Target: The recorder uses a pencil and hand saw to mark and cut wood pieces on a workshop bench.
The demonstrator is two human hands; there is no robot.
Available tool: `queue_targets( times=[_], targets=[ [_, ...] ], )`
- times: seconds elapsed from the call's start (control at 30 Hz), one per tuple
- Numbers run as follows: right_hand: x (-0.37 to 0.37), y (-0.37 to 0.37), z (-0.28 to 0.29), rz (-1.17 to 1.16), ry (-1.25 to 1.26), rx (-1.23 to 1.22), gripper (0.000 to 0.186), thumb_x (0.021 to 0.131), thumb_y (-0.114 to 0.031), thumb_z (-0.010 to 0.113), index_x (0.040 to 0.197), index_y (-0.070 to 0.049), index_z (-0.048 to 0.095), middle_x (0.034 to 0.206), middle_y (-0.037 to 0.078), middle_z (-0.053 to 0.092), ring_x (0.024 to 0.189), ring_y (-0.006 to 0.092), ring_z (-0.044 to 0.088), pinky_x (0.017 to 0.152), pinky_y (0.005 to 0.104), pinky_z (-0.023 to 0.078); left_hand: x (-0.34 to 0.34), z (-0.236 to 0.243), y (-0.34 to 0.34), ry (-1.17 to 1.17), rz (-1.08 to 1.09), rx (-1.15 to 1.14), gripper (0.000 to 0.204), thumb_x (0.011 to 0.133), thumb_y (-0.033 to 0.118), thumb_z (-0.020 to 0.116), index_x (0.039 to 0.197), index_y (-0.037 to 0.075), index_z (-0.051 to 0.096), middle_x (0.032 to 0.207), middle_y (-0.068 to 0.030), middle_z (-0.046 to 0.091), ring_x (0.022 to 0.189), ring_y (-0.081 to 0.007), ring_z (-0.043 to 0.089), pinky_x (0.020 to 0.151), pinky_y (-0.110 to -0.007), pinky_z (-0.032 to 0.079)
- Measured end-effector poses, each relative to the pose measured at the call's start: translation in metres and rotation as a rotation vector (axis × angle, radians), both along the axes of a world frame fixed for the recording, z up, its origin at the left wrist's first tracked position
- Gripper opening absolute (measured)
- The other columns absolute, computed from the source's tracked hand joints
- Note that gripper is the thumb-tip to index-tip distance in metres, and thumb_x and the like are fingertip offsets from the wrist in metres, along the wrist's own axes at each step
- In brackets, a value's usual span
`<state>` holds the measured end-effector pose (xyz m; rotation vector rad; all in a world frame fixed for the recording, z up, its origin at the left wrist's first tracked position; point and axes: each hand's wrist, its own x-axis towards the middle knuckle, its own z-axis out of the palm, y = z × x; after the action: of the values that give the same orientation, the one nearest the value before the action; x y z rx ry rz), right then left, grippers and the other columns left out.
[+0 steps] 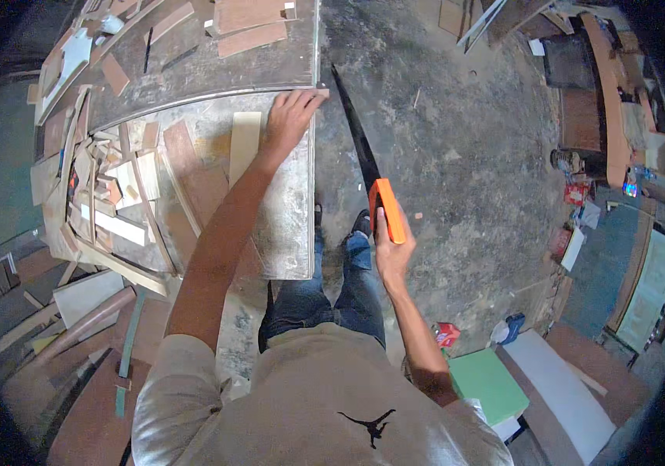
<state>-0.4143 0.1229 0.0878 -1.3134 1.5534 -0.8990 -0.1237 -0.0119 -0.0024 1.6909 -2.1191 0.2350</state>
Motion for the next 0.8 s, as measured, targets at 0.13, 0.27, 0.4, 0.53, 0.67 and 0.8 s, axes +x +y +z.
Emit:
queue_targets(
  times=[0.13,0.27,0.4,0.53,0.67,0.8],
  targets=[
    [0.018,0.005,0.018,0.041,-0.001,0.003,0.040,0.101,-0.010,0.066,0.138,0.005,0.060,0.137,0.017,0.066,0.125,0.0191,0.062,0.107,0.0333,0.046,0.008,0.002,0.001,0.124,-0.036,-0.058,0.047,0.080,0.006,0.065,0.126,0.011,0.068,0.120,-0.0027,0.069,0.113,-0.0219,0.063,0.094,-0.038,0.048],
    [0.041,0.019,0.030,0.016,-0.049,-0.034,0.043,0.101,-0.007,0.065,0.141,0.005,0.057,0.139,0.017,0.065,0.125,0.0187,0.061,0.107,0.0327,0.046,0.015,-0.002,0.003,0.114,-0.054,-0.037,0.048,0.080,0.002,0.064,0.127,0.011,0.068,0.121,-0.0020,0.069,0.114,-0.0221,0.063,0.093,-0.036,0.048],
    [0.054,0.021,0.041,-0.023,-0.030,-0.062,0.043,0.101,-0.007,0.065,0.141,0.006,0.056,0.139,0.018,0.064,0.126,0.0200,0.061,0.107,0.0328,0.046,0.017,0.013,0.021,0.184,0.181,-0.099,0.044,0.082,0.014,0.073,0.126,0.009,0.067,0.126,-0.0104,0.066,0.116,-0.0292,0.062,0.097,-0.043,0.047],
    [0.062,0.021,0.046,-0.051,-0.046,-0.044,0.043,0.101,-0.007,0.065,0.141,0.007,0.056,0.139,0.019,0.064,0.127,0.0205,0.061,0.107,0.0331,0.046,0.030,0.006,0.074,0.072,0.795,-0.048,0.061,0.078,0.034,0.083,0.129,0.008,0.063,0.127,-0.0181,0.063,0.117,-0.0374,0.060,0.100,-0.052,0.044],
    [0.066,0.021,0.042,-0.049,-0.040,-0.070,0.042,0.101,-0.007,0.065,0.140,0.007,0.057,0.139,0.020,0.064,0.127,0.0216,0.062,0.107,0.0338,0.046,0.050,-0.019,0.089,0.290,0.602,0.018,0.065,0.079,0.036,0.083,0.131,0.006,0.060,0.124,-0.0173,0.064,0.118,-0.0391,0.058,0.101,-0.052,0.043],
    [0.066,0.024,0.035,-0.075,-0.037,-0.073,0.041,0.101,-0.007,0.065,0.140,0.007,0.058,0.139,0.020,0.064,0.126,0.0225,0.062,0.107,0.0348,0.047,0.009,-0.014,0.055,0.425,0.468,-0.101,0.065,0.077,0.038,0.085,0.128,0.005,0.061,0.119,-0.0167,0.063,0.114,-0.0389,0.057,0.100,-0.051,0.043]
  ],
)
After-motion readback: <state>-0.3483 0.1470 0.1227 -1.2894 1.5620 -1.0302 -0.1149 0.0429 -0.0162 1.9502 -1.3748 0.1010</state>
